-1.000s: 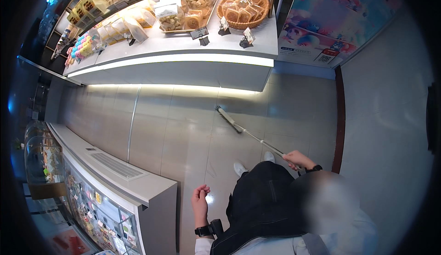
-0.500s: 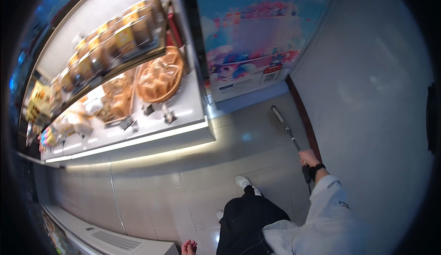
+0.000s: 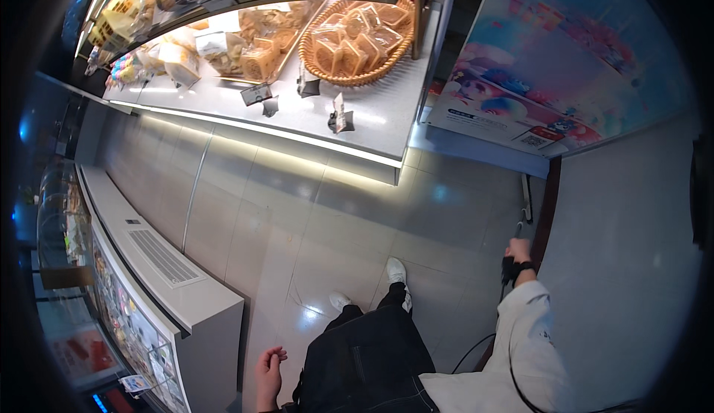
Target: The person sweeps the floor of a bakery using a broom. They move from a back storage area into the main sales area and sweep around display cases and refrigerators.
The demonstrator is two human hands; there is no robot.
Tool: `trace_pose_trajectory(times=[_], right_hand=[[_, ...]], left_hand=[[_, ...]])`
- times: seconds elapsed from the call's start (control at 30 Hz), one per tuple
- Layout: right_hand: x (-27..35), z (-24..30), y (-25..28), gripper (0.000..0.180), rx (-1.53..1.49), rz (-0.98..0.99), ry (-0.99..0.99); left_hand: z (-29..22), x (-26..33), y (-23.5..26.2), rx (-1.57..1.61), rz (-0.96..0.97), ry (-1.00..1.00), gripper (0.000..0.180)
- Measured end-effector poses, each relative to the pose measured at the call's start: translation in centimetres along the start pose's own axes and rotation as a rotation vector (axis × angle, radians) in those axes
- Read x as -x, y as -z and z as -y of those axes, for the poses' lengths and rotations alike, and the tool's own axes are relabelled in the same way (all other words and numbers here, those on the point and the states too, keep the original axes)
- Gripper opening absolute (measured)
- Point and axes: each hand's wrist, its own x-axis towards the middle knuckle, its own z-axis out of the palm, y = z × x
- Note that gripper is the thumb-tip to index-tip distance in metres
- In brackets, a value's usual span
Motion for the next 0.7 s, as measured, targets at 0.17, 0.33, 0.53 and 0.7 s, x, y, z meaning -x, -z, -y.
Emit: trace_pose_trajectory(times=[0.17,0.33,0.53,0.7], right_hand=[[15.6,-5.1,-5.3,0.015,0.291,0.315,0.097],[26.0,-5.8,-9.4,0.016,0.399,0.501,0.034],[35.1,-2.8,-16.7,0.013,0.455,0.658,-0.092],[44.3,-2.9,-24.7,0.011,0.594,0.779,-0.264]], left_hand=[[1.2,0.8,0.5,0.035,0.0,-0.002,0.021],[4.4,0.2,2.4,0.131,-0.011,-0.002,0.021],[10.2,0.8,7.3,0.257,-0.144,-0.012,0.021],[16.2,4.7,13.2,0.396,-0.412,0.102,0.021]])
